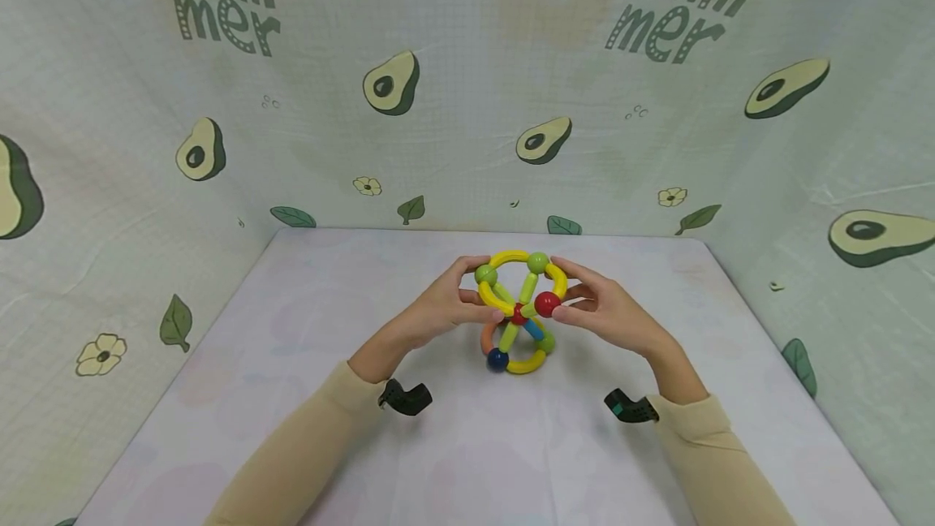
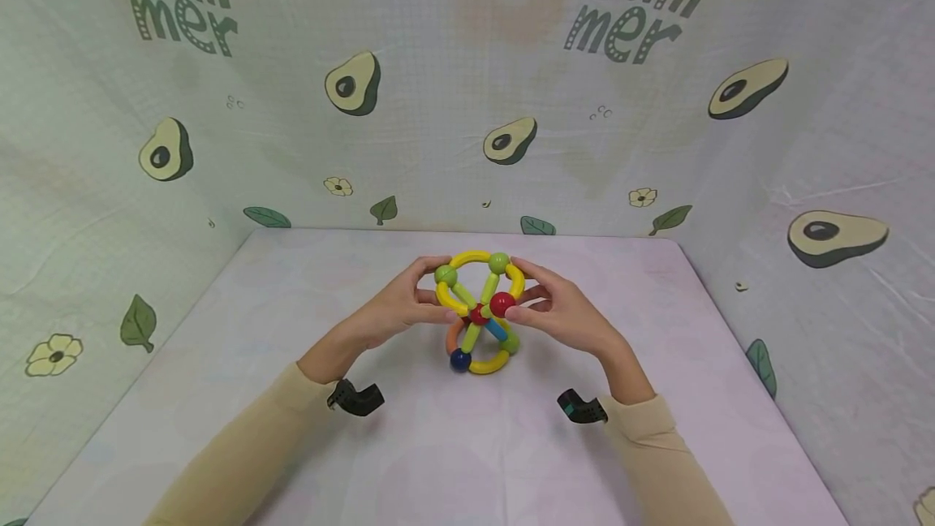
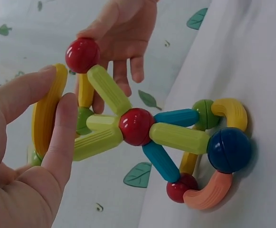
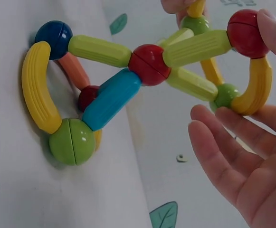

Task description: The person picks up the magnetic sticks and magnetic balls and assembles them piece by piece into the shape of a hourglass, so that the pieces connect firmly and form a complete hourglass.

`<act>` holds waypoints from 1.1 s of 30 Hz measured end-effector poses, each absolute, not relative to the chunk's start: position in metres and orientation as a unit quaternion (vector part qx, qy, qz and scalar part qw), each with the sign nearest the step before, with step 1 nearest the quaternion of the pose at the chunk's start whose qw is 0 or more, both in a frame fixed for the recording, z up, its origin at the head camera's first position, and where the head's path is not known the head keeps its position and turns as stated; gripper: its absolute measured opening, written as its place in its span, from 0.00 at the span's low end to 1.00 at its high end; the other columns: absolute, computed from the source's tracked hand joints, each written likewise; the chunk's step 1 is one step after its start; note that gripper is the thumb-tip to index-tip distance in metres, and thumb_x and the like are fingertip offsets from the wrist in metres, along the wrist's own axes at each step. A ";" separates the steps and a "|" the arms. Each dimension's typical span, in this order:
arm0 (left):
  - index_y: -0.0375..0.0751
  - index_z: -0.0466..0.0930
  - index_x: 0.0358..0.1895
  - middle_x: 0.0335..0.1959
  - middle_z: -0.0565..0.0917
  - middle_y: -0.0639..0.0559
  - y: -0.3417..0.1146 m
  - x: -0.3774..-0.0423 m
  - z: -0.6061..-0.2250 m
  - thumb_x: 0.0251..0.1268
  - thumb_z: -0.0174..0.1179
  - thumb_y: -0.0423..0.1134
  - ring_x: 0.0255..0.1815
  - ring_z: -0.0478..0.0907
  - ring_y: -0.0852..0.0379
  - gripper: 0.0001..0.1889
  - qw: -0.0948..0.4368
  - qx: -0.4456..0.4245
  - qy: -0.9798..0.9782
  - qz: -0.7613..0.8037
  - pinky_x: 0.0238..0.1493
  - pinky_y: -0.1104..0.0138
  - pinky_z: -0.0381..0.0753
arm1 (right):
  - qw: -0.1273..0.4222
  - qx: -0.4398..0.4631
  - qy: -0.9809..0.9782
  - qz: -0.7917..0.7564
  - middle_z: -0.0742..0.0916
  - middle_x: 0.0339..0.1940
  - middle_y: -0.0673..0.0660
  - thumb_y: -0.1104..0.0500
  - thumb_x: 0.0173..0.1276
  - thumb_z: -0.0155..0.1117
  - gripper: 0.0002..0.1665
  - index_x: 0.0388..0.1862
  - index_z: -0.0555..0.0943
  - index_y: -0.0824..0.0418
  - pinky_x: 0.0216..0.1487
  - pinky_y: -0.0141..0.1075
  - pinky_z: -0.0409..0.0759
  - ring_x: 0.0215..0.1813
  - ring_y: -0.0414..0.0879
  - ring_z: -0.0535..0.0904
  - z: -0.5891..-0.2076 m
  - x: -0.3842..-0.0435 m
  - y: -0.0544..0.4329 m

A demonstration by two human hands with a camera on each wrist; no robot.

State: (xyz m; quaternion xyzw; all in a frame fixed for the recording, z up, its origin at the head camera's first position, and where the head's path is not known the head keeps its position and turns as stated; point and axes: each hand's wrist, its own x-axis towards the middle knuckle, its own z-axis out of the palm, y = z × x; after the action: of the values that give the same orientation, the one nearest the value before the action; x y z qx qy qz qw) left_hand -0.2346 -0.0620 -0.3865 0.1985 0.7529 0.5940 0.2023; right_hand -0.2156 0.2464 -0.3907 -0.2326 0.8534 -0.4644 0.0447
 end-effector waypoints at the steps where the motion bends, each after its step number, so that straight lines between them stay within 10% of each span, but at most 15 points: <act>1: 0.53 0.52 0.84 0.57 0.86 0.46 -0.061 -0.233 -0.386 0.65 0.77 0.40 0.52 0.88 0.51 0.50 0.198 0.195 0.751 0.598 0.77 0.39 0.67 | 0.043 -0.233 0.854 -0.463 0.71 0.81 0.62 0.52 0.75 0.73 0.48 0.87 0.59 0.55 0.58 0.36 0.86 0.63 0.56 0.82 -0.390 -0.215 0.246; 33: 0.44 0.51 0.80 0.64 0.71 0.42 -0.034 -0.216 -0.391 0.60 0.81 0.42 0.46 0.88 0.52 0.53 0.099 0.164 0.759 0.622 0.52 0.63 0.89 | 0.035 -0.230 0.853 -0.468 0.73 0.79 0.61 0.53 0.74 0.74 0.48 0.86 0.62 0.54 0.59 0.39 0.87 0.64 0.58 0.82 -0.388 -0.211 0.241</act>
State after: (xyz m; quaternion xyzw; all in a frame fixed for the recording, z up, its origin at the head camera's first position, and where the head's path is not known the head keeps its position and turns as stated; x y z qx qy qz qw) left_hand -0.2160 -0.0343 -0.3913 0.1644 0.7590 0.6221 0.0992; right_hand -0.2113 0.2405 -0.3880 -0.2297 0.8527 -0.4679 0.0345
